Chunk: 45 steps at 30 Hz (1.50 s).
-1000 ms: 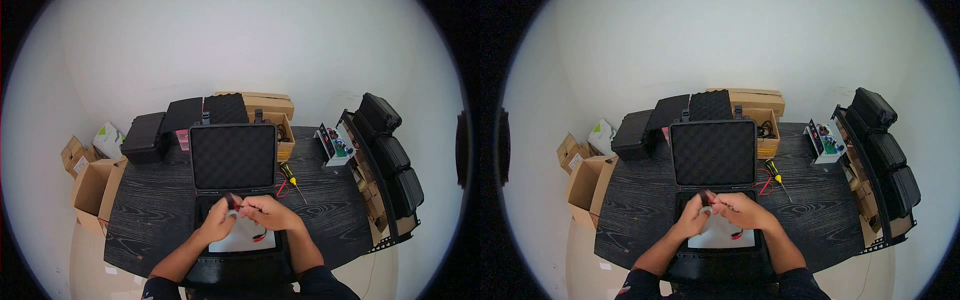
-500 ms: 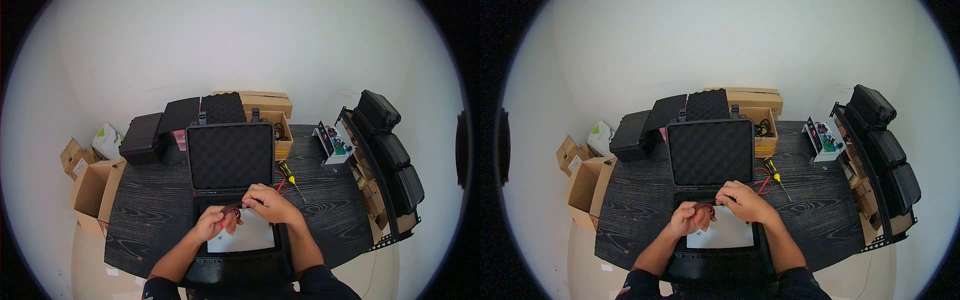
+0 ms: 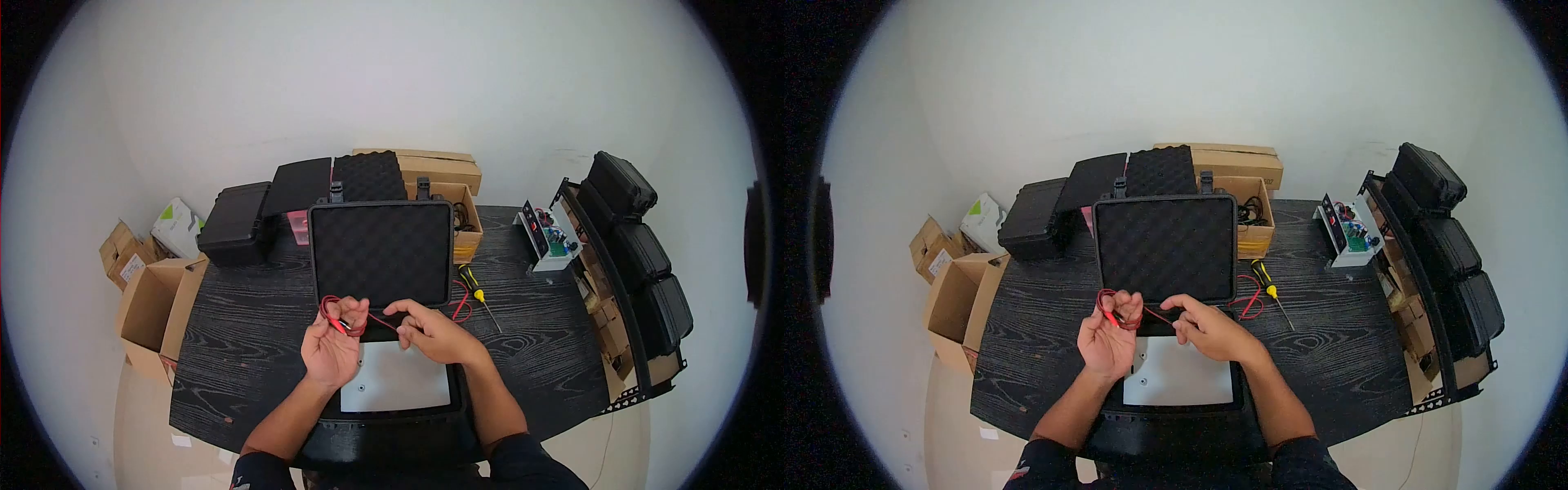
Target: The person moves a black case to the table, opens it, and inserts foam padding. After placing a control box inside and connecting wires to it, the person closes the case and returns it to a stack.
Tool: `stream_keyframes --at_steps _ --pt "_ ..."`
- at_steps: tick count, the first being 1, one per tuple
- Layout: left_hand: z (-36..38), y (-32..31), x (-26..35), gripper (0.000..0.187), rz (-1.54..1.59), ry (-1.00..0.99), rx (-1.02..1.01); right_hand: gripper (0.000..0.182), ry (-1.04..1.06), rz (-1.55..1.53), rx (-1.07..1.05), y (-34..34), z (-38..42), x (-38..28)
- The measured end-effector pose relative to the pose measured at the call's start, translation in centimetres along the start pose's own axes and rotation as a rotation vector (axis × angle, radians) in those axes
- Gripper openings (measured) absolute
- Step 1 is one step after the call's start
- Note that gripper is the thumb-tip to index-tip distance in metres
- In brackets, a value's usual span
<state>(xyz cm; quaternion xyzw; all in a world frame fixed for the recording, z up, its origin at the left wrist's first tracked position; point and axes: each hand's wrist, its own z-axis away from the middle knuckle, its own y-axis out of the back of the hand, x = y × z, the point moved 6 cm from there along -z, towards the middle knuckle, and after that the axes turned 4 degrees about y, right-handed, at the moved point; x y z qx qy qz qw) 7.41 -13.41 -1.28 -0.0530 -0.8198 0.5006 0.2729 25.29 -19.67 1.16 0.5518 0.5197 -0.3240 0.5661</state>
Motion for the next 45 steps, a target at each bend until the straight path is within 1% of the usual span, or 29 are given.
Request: stream_keyframes --at_steps 2,4,5,6,7,9,10,12,13,14,17,20,23,24,26,29,32,36,41,42,44,45 --pt "-0.2 -0.2 0.1 0.017 -0.007 -0.009 0.067 0.024 0.055 0.048 -0.01 0.0 0.1 -0.8" --pt "-0.3 -0.4 0.1 0.022 -0.05 0.0 0.1 0.027 0.068 0.042 -0.167 -1.1 0.2 -1.4" --pt "-0.3 -0.3 -0.1 0.027 -0.102 0.019 0.101 0.028 0.074 0.038 -0.246 -1.7 0.3 -1.5" --pt "-0.2 -0.2 -0.3 0.033 -0.153 0.038 0.102 0.03 0.198 0.051 -0.267 -2.2 0.3 -2.1" --pt "-0.2 -0.2 -0.6 0.039 -0.205 0.058 0.103 0.029 0.216 0.057 -0.249 -2.4 0.2 -2.5" --pt "-0.1 -0.5 -1.4 0.045 -0.332 0.145 0.032 0.027 0.252 0.069 -0.215 -2.9 0.3 -3.4" --pt "0.0 -0.7 -1.8 0.048 -0.395 0.188 -0.004 0.026 0.234 0.105 -0.177 -2.7 0.2 -3.4" --pt "0.0 -0.4 -2.3 0.058 -0.483 0.18 -0.049 0.025 0.197 0.177 -0.102 -2.4 0.2 -3.3" --pt "0.0 -0.2 -2.5 0.063 -0.527 0.177 -0.072 0.024 0.226 0.173 -0.04 -2.2 0.2 -3.6" --pt "0.1 0.0 -2.6 0.078 -0.568 0.219 -0.093 0.024 0.254 0.17 0.023 -2.1 0.3 -3.8" --pt "0.3 -0.1 -3.1 0.078 -0.6 0.208 -0.116 0.023 0.32 0.232 0.182 -1.9 0.7 -4.5" --pt "0.4 -0.4 -2.5 0.067 -0.661 0.173 -0.184 0.022 0.38 0.361 0.288 -2.0 0.7 -5.0" --pt "0.7 -0.3 -2.5 0.043 -0.667 0.201 -0.206 0.022 0.46 0.436 0.362 -2.2 0.8 -5.5" --pt "0.8 0.0 -2.8 0.04 -0.669 0.225 -0.194 0.022 0.491 0.45 0.385 -2.3 0.8 -5.7" --pt "1.0 0.5 -3.5 0.043 -0.672 0.276 -0.17 0.022 0.526 0.459 0.385 -2.4 0.7 -5.7" --pt "0.9 0.2 -3.4 0.058 -0.615 0.28 -0.132 0.025 0.543 0.465 0.366 -2.6 0.7 -5.8" --pt "0.8 0.0 -3.2 0.066 -0.573 0.278 -0.117 0.028 0.491 0.423 0.364 -2.7 0.5 -6.0" --pt "0.9 -0.8 -3.3 0.069 -0.614 0.266 -0.146 0.03 0.354 0.361 0.397 -2.9 0.5 -5.1" --pt "1.0 -0.7 -3.2 0.069 -0.652 0.245 -0.217 0.028 0.456 0.501 0.42 -3.1 0.6 -4.9" --pt "1.0 -0.9 -3.1 0.066 -0.704 0.242 -0.228 0.027 0.47 0.519 0.416 -3.0 0.6 -5.0" --pt "1.0 -1.7 -2.8 0.063 -0.809 0.234 -0.249 0.027 0.428 0.501 0.418 -2.8 0.7 -4.8" --pt "1.1 -1.6 -2.7 0.061 -0.808 0.253 -0.25 0.027 0.407 0.492 0.418 -2.7 0.8 -4.7"
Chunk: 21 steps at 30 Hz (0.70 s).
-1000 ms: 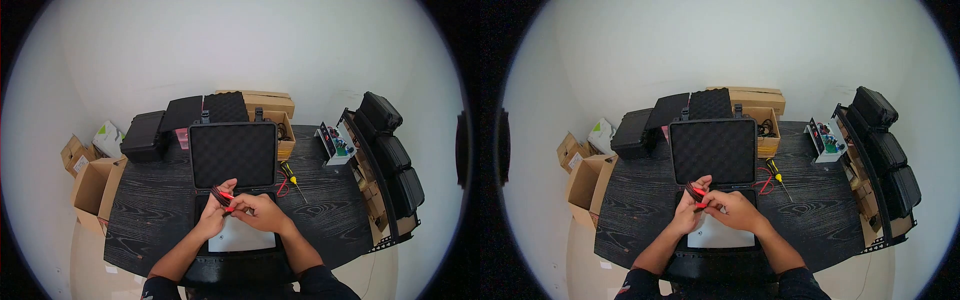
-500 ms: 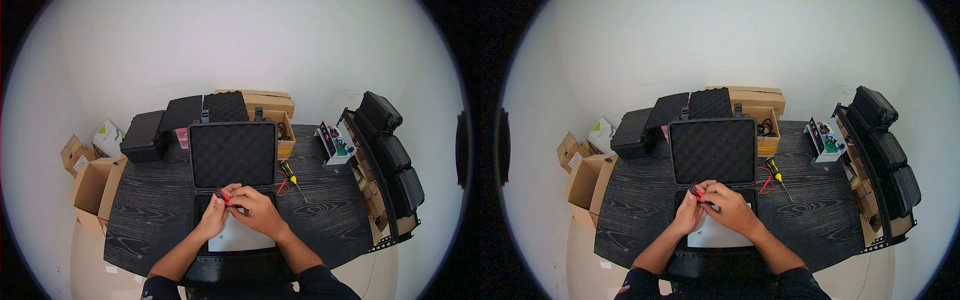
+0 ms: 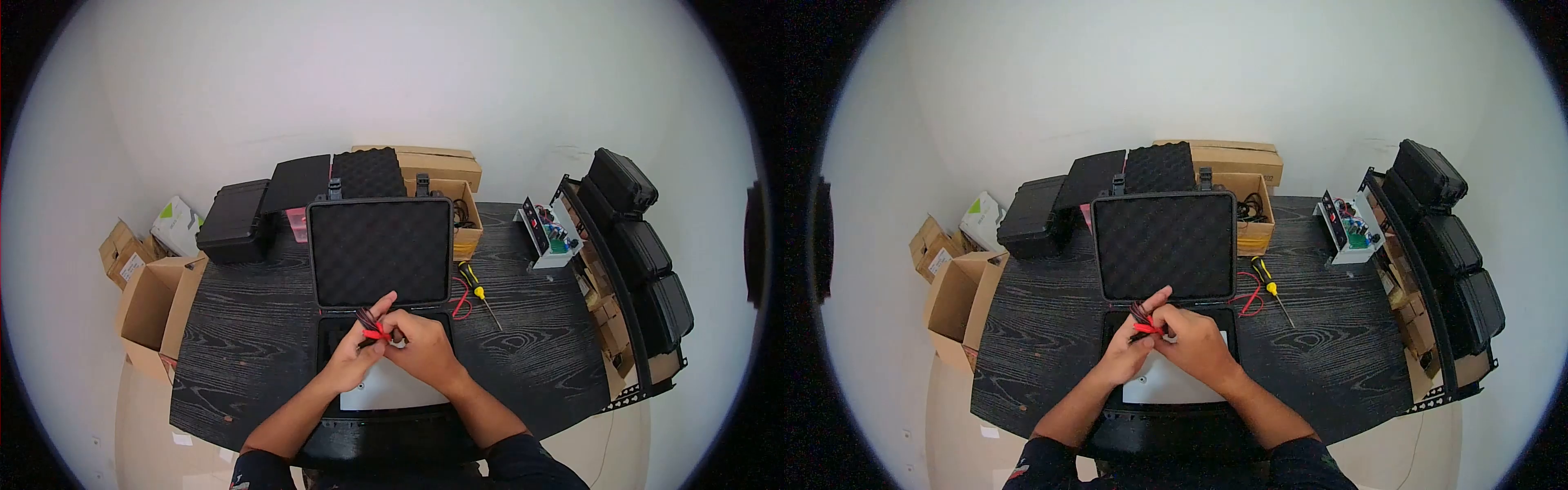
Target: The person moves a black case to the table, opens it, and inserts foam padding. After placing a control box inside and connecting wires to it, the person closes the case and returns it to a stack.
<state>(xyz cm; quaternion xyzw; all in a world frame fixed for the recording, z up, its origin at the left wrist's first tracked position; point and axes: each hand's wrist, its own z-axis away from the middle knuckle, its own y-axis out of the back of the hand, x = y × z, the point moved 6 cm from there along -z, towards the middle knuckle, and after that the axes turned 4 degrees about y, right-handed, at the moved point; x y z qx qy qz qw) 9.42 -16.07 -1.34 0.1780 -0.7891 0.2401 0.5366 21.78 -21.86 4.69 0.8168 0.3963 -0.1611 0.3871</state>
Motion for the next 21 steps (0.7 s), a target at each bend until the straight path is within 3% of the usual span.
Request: stream_keyframes --at_steps 5,7,10,11,14,15,18,21 --pt "0.2 -0.1 0.2 0.071 0.02 0.044 -0.013 0.026 -0.196 -0.076 0.169 1.5 0.2 1.9" --pt "0.6 1.2 0.6 0.084 -0.301 0.029 -0.088 0.024 -0.238 -0.137 0.24 1.9 0.5 3.3" --pt "1.1 2.4 4.0 0.095 -0.703 -0.057 0.085 0.025 -0.246 -0.24 0.156 2.1 -0.1 3.2" --pt "1.5 2.3 6.2 0.097 -0.823 -0.096 0.19 0.026 -0.252 -0.313 0.087 1.6 0.1 3.2" --pt "2.7 0.9 9.8 0.087 -0.734 0.004 0.321 0.029 -0.246 -0.522 -0.148 -0.9 0.1 2.6" --pt "3.4 1.0 9.8 0.073 -0.833 0.009 0.281 0.031 -0.239 -0.585 -0.231 -1.9 0.1 2.1" --pt "7.0 2.7 8.4 0.068 -1.078 0.172 0.18 0.033 -0.241 -0.616 -0.478 -4.6 -0.4 0.8" --pt "9.2 2.5 8.7 0.067 -1.126 0.244 0.251 0.036 -0.247 -0.579 -0.629 -6.8 -1.4 -0.7"
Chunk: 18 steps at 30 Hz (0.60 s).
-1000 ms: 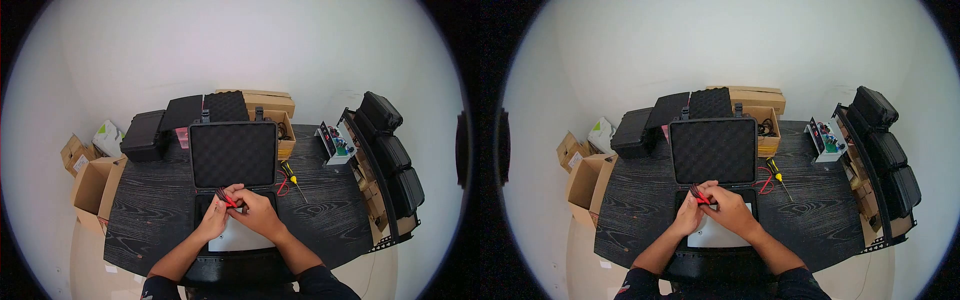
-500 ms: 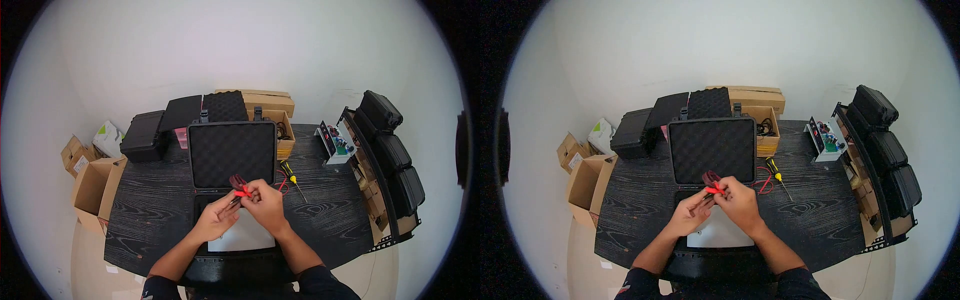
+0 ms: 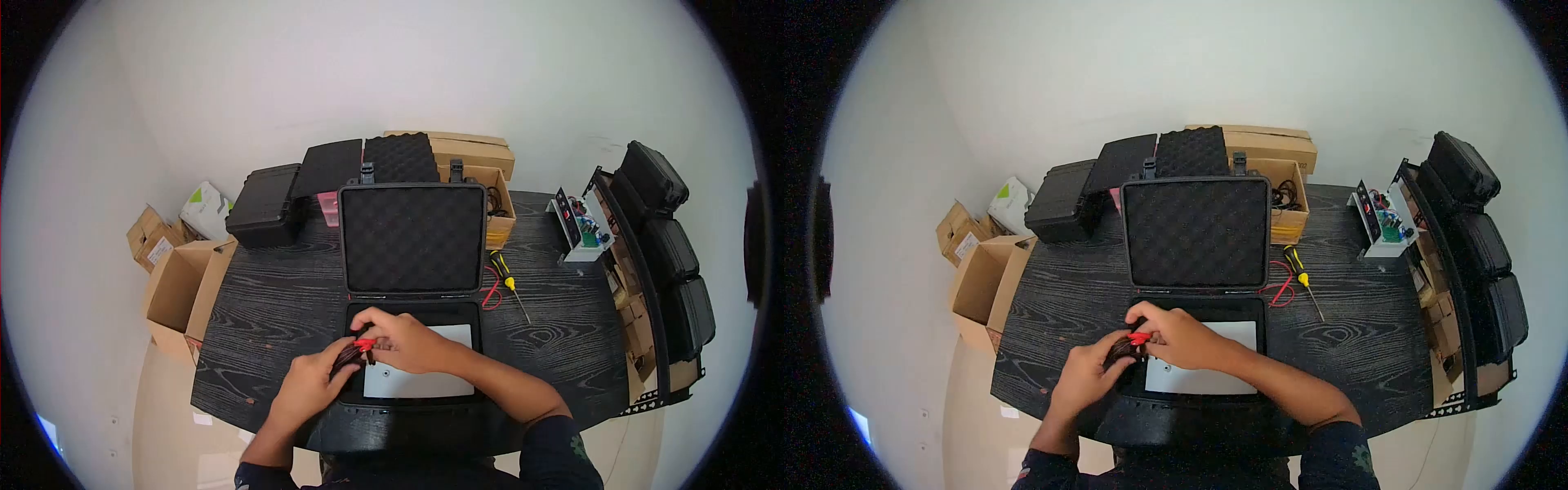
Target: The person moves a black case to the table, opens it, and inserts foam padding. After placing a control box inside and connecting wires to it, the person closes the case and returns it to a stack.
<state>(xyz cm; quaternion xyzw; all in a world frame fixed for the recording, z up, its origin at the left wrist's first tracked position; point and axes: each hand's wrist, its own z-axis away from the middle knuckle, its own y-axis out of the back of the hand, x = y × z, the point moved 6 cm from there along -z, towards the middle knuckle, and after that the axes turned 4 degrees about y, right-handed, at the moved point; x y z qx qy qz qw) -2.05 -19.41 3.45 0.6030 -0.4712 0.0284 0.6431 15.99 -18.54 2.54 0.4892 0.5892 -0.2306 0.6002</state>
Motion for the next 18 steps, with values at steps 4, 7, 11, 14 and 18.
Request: stream_keyframes --at_steps 4,7,11,14,18 --pt "2.2 -1.4 -1.4 0.075 -0.025 0.238 -0.063 0.042 0.164 0.067 -0.052 -2.4 -1.6 2.0" --pt "3.3 -2.3 -2.4 0.081 -0.04 0.287 -0.086 0.041 0.178 0.062 -0.036 -3.7 -1.5 3.7" --pt "3.6 -2.1 -1.9 0.079 -0.075 0.199 0.026 0.048 0.075 0.006 -0.084 -4.3 -1.4 4.8" --pt "3.6 -2.3 -1.9 0.078 -0.094 0.242 0.035 0.047 0.077 0.03 -0.084 -4.3 -1.6 4.8" --pt "3.7 -2.7 -2.2 0.077 -0.04 0.19 0.077 0.045 0.067 0.104 -0.12 -4.2 -1.5 4.6"
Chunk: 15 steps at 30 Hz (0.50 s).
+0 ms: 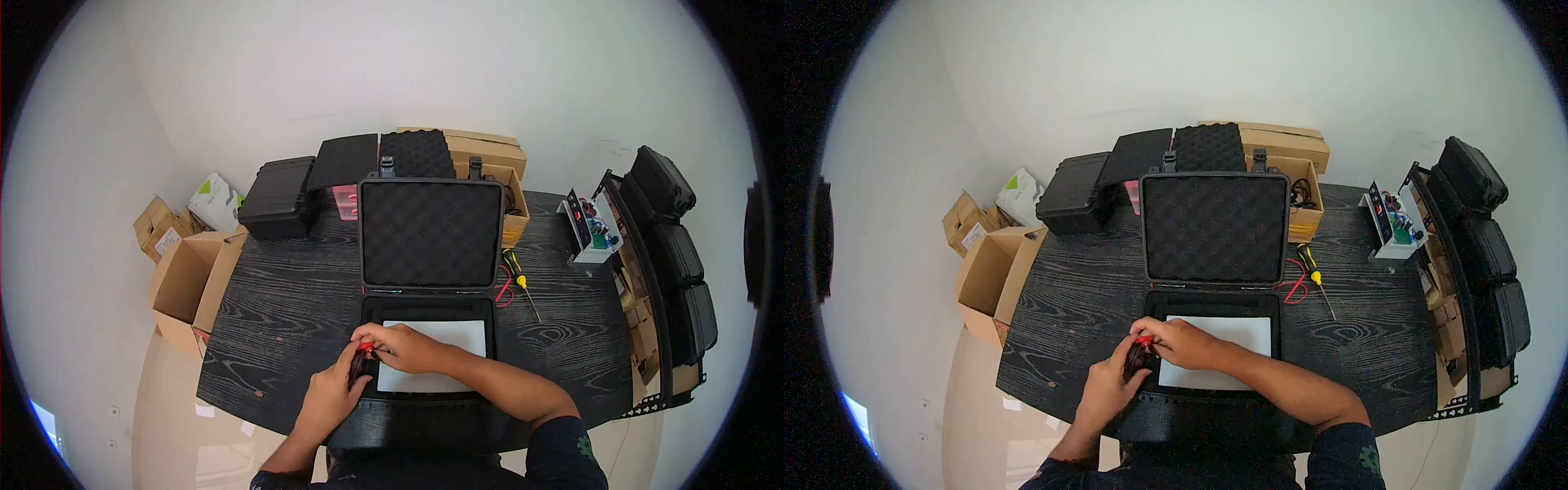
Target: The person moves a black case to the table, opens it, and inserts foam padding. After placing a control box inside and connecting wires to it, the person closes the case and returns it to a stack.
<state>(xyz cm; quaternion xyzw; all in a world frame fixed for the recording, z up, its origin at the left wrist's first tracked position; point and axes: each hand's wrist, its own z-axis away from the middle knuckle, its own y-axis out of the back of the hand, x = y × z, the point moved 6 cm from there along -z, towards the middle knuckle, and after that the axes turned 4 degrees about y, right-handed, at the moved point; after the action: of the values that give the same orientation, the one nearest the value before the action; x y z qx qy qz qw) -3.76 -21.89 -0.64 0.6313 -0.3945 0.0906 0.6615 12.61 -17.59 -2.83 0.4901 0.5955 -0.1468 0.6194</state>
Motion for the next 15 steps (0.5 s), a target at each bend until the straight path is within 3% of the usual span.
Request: stream_keyframes --at_steps 4,7,10,15 --pt "-0.1 -0.5 0.0 0.075 0.099 0.007 -0.053 0.042 0.093 0.198 0.027 0.5 0.4 0.0" --pt "0.1 -0.4 0.2 0.075 0.06 -0.002 -0.057 0.035 -0.054 0.194 -0.022 0.4 0.6 0.2" --pt "0.5 -0.1 0.5 0.073 0.013 -0.06 -0.001 0.028 0.064 0.109 0.098 0.2 0.5 0.1" --pt "0.1 -0.2 0.5 0.068 0.018 -0.091 0.018 0.033 0.088 0.281 0.113 -0.6 0.6 0.4"
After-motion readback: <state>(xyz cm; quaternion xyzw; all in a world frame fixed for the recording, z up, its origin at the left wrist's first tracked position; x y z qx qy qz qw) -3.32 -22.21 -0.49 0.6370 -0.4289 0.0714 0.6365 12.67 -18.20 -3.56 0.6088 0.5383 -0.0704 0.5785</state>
